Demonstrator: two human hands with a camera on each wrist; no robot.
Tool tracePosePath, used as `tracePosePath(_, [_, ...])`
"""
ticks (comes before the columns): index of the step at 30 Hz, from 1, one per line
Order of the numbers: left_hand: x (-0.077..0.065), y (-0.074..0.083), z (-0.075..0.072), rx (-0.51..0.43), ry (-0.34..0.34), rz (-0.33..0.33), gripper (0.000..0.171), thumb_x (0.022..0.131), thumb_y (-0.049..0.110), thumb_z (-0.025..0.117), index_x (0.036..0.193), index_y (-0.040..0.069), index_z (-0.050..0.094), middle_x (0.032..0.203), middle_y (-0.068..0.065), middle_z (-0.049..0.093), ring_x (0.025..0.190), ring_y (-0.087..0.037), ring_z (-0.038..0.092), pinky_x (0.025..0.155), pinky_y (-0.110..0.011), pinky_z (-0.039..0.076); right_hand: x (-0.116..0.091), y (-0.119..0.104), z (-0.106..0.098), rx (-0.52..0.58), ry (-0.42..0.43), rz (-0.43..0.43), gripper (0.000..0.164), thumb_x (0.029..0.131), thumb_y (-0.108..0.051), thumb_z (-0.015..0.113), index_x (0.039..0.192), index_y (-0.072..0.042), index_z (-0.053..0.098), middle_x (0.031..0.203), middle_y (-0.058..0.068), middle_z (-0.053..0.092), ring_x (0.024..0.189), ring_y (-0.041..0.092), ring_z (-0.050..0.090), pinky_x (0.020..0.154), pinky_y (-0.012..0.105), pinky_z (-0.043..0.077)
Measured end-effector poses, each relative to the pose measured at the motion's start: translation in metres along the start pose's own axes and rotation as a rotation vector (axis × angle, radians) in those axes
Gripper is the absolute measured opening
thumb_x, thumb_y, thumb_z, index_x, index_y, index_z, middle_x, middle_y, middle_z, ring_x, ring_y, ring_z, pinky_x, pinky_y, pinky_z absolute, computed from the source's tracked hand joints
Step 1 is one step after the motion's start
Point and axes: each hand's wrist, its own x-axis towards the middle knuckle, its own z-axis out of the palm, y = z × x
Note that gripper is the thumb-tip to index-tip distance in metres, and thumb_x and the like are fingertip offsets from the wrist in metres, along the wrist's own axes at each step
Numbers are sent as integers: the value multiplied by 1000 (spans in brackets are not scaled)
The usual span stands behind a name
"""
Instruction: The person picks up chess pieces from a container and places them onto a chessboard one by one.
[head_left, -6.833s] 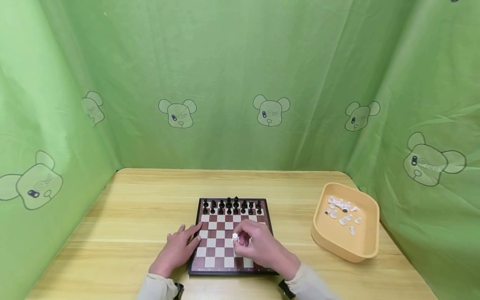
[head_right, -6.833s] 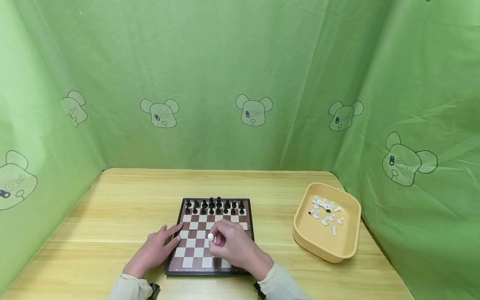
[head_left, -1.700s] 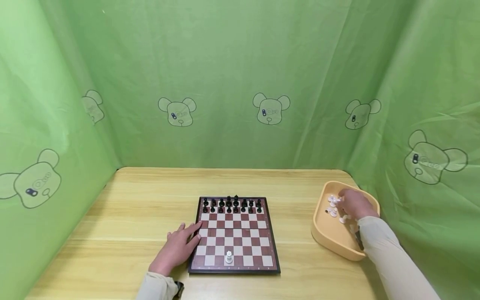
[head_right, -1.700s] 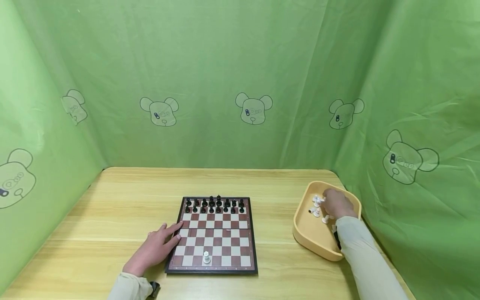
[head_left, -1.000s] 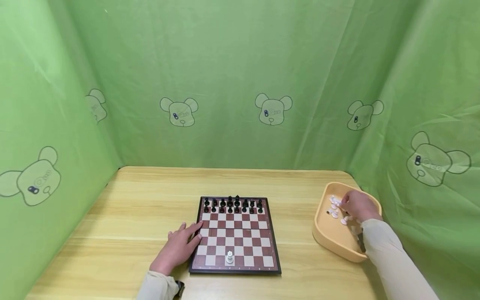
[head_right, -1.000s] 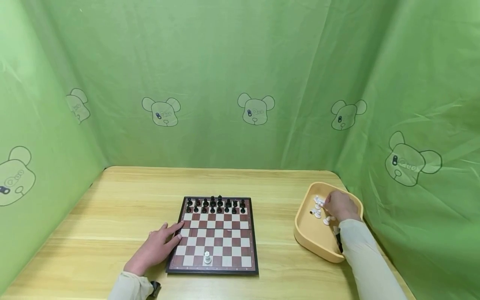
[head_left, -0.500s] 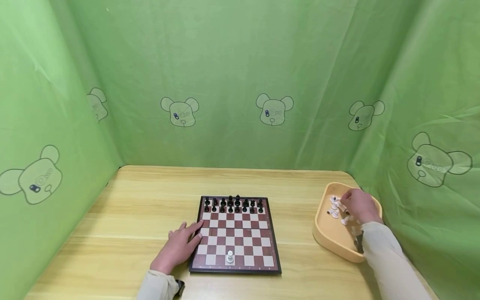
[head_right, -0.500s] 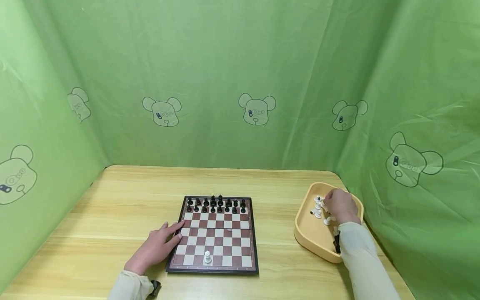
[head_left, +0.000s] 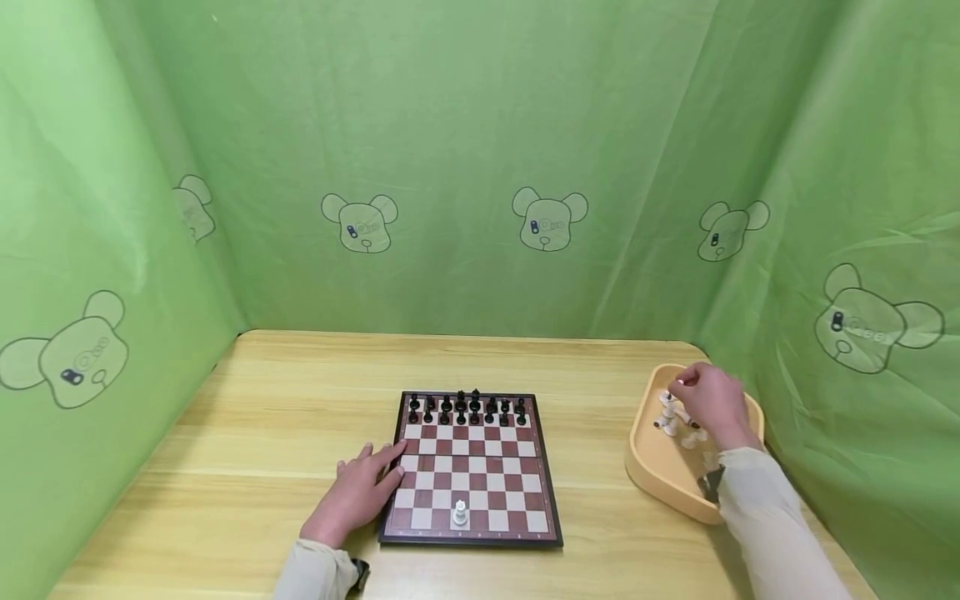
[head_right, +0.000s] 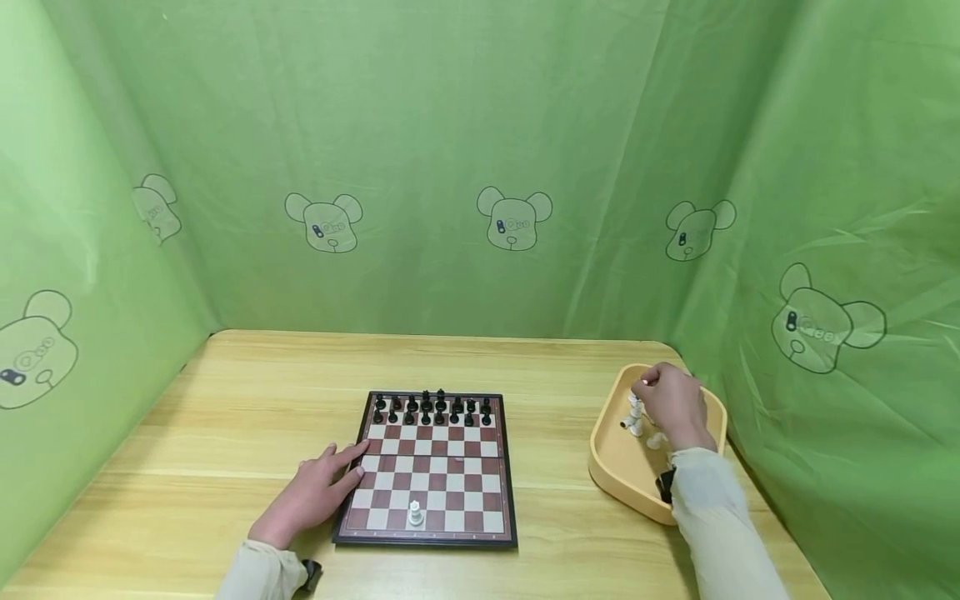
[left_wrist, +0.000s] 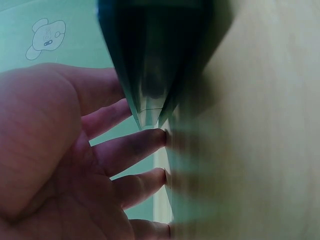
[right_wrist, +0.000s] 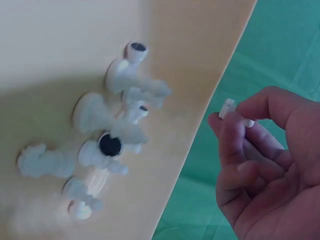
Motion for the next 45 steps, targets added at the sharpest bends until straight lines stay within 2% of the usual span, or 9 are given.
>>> tracePosePath(5, [0, 0, 0, -4, 0, -2, 45, 105, 24, 60, 149, 14, 57, 149, -24, 54, 147, -55, 31, 114, -80, 11, -3, -17, 2, 43, 70, -47, 22, 94, -18, 65, 102, 0, 73, 93, 18, 75, 75, 26, 66, 64, 35, 48])
tracePosePath(12, [0, 0, 0, -1, 1, -1, 45, 105, 24, 60, 149, 14, 57, 149, -24, 54, 146, -55, 32, 114, -80, 12, -8, -42, -4, 91, 129, -153, 31, 102, -21, 58, 115, 3, 72, 101, 21, 75, 85, 33, 70, 71, 40, 52])
tracePosePath(18, [-1, -1, 0, 1, 1, -3, 45, 105, 24, 60, 149, 14, 57, 149, -24, 54, 147, -54, 32, 114, -80, 11, -12, -70, -19, 121, 176, -235, 31, 106, -23, 58, 117, 2, 72, 97, 20, 74, 76, 25, 64, 62, 33, 50])
tracePosePath(22, [0, -2, 0, 3, -1, -5, 45, 105, 25, 60, 149, 14, 57, 149, -23, 54, 147, -54, 32, 114, -80, 11, -18, -89, -30, 135, 213, -293, 27, 105, -19, 61, 118, 2, 72, 97, 21, 74, 76, 26, 64, 60, 30, 49])
tracePosePath(27, [1, -2, 1, 8, 2, 0, 45, 105, 25, 60, 149, 14, 57, 149, -24, 54, 146, -54, 32, 114, -80, 12, -29, -113, -40, 145, 256, -355, 24, 103, -16, 65, 118, 0, 74, 98, 19, 74, 78, 27, 66, 63, 25, 50])
tracePosePath(33, [1, -1, 0, 7, 3, 1, 45, 105, 24, 60, 149, 14, 57, 149, -24, 54, 146, -54, 32, 114, -80, 12, -40, -135, -49, 177, 352, -473, 16, 97, -8, 73, 111, -2, 77, 90, 13, 74, 71, 10, 59, 60, 7, 44])
tracePosePath(36, [0, 0, 0, 7, 2, -1, 45, 105, 24, 60, 149, 14, 57, 149, -24, 54, 146, -54, 32, 114, -80, 11, -46, -145, -50, 196, 385, -548, 14, 92, -3, 76, 106, -3, 79, 87, 10, 74, 69, 6, 58, 60, 4, 43])
tracePosePath(39, [0, 0, -1, 9, 2, -2, 45, 105, 24, 60, 149, 14, 57, 149, -25, 54, 146, -54, 32, 114, -80, 12, -51, -153, -48, 213, 378, -608, 14, 89, 0, 77, 102, -3, 79, 82, 6, 73, 67, 6, 56, 58, 6, 43])
tracePosePath(45, [0, 0, 0, 7, 1, -1, 45, 105, 24, 60, 149, 13, 57, 149, -25, 54, 147, -54, 32, 115, -80, 12, -58, -160, -34, 243, 310, -682, 14, 84, 3, 77, 96, -5, 78, 71, -5, 62, 64, 5, 51, 55, 11, 42])
